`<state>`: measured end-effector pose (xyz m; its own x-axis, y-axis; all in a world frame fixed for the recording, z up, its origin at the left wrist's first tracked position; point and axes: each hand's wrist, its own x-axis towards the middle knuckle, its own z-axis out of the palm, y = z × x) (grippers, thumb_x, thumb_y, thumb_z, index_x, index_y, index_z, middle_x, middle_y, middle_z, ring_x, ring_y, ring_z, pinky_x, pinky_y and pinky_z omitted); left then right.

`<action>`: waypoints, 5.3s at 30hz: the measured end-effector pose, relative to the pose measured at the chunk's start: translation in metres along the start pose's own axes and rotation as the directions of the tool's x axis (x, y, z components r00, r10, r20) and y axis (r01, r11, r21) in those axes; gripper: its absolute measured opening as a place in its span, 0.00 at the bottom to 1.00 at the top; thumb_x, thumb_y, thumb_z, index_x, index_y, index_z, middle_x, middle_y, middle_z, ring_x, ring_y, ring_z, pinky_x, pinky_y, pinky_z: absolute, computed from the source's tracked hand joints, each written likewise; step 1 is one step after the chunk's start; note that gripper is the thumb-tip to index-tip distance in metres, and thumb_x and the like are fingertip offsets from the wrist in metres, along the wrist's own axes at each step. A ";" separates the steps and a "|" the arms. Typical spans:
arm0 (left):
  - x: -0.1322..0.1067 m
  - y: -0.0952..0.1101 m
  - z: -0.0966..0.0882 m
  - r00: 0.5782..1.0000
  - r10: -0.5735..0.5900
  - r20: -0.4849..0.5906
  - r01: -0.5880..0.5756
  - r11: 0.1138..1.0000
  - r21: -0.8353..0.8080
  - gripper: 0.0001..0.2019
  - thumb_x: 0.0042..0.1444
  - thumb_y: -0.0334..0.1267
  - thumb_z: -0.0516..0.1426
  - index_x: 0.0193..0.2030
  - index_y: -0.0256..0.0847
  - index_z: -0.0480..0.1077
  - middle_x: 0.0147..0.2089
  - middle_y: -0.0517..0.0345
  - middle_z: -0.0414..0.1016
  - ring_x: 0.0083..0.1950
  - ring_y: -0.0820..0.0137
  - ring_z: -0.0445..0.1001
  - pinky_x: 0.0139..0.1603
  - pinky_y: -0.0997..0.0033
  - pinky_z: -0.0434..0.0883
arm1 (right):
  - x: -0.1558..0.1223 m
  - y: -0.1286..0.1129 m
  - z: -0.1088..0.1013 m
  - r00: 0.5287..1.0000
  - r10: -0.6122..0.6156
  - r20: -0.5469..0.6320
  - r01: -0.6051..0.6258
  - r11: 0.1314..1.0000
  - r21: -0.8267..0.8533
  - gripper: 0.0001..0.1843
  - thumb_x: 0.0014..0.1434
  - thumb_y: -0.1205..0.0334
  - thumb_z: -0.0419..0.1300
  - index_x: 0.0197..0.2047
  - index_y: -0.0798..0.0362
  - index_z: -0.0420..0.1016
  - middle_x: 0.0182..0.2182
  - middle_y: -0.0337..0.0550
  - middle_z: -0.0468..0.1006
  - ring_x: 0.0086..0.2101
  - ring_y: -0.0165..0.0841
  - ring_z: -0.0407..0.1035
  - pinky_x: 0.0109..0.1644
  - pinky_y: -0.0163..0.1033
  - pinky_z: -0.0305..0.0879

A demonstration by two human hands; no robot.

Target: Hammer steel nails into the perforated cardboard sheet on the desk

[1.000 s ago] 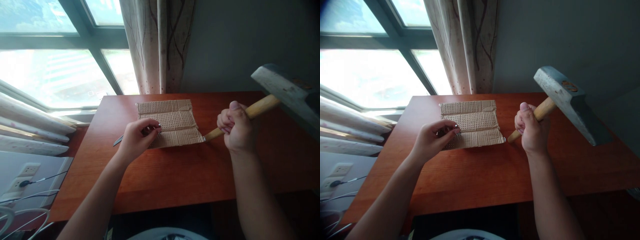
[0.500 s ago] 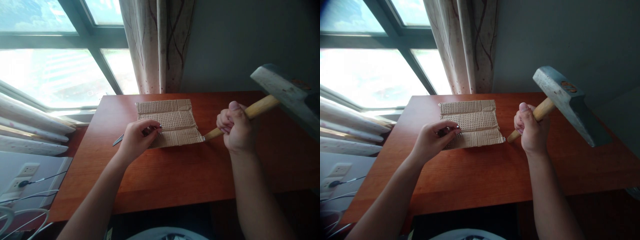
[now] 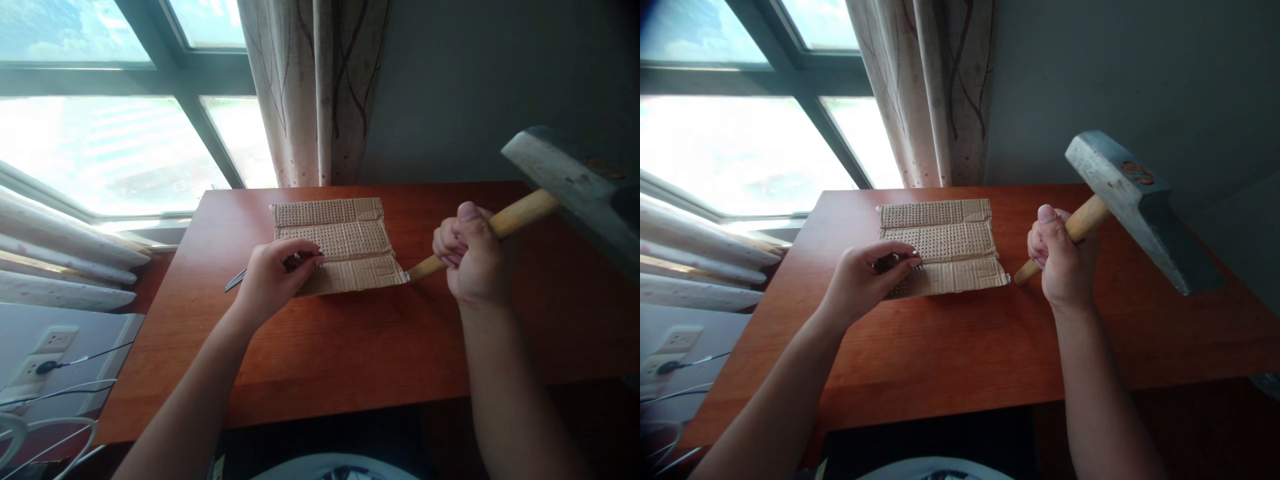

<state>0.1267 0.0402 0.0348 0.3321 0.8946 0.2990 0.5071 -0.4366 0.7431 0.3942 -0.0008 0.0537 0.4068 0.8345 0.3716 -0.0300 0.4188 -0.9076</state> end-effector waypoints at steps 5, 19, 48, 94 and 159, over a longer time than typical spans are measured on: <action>0.000 -0.001 0.000 1.000 -0.003 -0.004 0.003 1.000 0.011 0.05 0.56 0.38 0.63 0.37 0.41 0.80 0.28 0.60 0.79 0.28 0.72 0.74 0.30 0.75 0.71 | 0.001 0.000 0.000 1.000 0.005 0.006 -0.005 1.000 -0.005 0.30 0.60 0.51 0.65 0.18 0.50 0.52 0.12 0.28 0.49 0.13 0.21 0.44 0.16 0.35 0.37; 0.000 -0.001 0.001 1.000 0.007 -0.002 -0.007 1.000 0.000 0.04 0.56 0.36 0.62 0.37 0.41 0.79 0.30 0.60 0.80 0.29 0.72 0.75 0.30 0.75 0.70 | 0.000 0.000 0.001 1.000 0.007 -0.004 -0.007 1.000 -0.001 0.28 0.61 0.53 0.64 0.18 0.50 0.53 0.12 0.28 0.49 0.13 0.21 0.43 0.17 0.35 0.37; 0.002 -0.006 0.003 0.991 0.126 0.041 -0.125 0.992 -0.022 0.04 0.57 0.32 0.60 0.37 0.41 0.77 0.37 0.58 0.81 0.36 0.69 0.77 0.39 0.71 0.72 | -0.014 -0.020 -0.002 0.887 0.358 0.291 -0.202 0.868 -0.453 0.20 0.63 0.46 0.62 0.30 0.50 0.64 0.20 0.31 0.58 0.20 0.24 0.52 0.22 0.35 0.47; 0.004 -0.007 0.005 0.993 0.116 0.038 -0.114 0.992 -0.051 0.05 0.57 0.34 0.60 0.37 0.41 0.79 0.36 0.57 0.81 0.34 0.70 0.76 0.36 0.71 0.71 | -0.011 -0.068 0.052 0.749 0.450 0.487 0.334 0.379 -0.863 0.22 0.70 0.46 0.49 0.28 0.50 0.60 0.20 0.35 0.65 0.22 0.28 0.58 0.29 0.38 0.47; 0.001 -0.010 0.006 0.990 0.084 0.112 -0.094 0.992 0.086 0.17 0.55 0.28 0.60 0.51 0.46 0.66 0.40 0.61 0.78 0.40 0.67 0.76 0.40 0.69 0.69 | -0.020 -0.057 0.050 0.725 0.511 0.463 0.334 0.327 -0.884 0.19 0.70 0.51 0.49 0.28 0.50 0.58 0.22 0.37 0.68 0.23 0.30 0.62 0.30 0.38 0.47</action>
<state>0.1266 0.0446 0.0242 0.4608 0.8384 0.2911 0.5405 -0.5253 0.6573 0.3421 -0.0236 0.1073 -0.1432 0.9842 -0.1036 0.9332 0.0994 -0.3453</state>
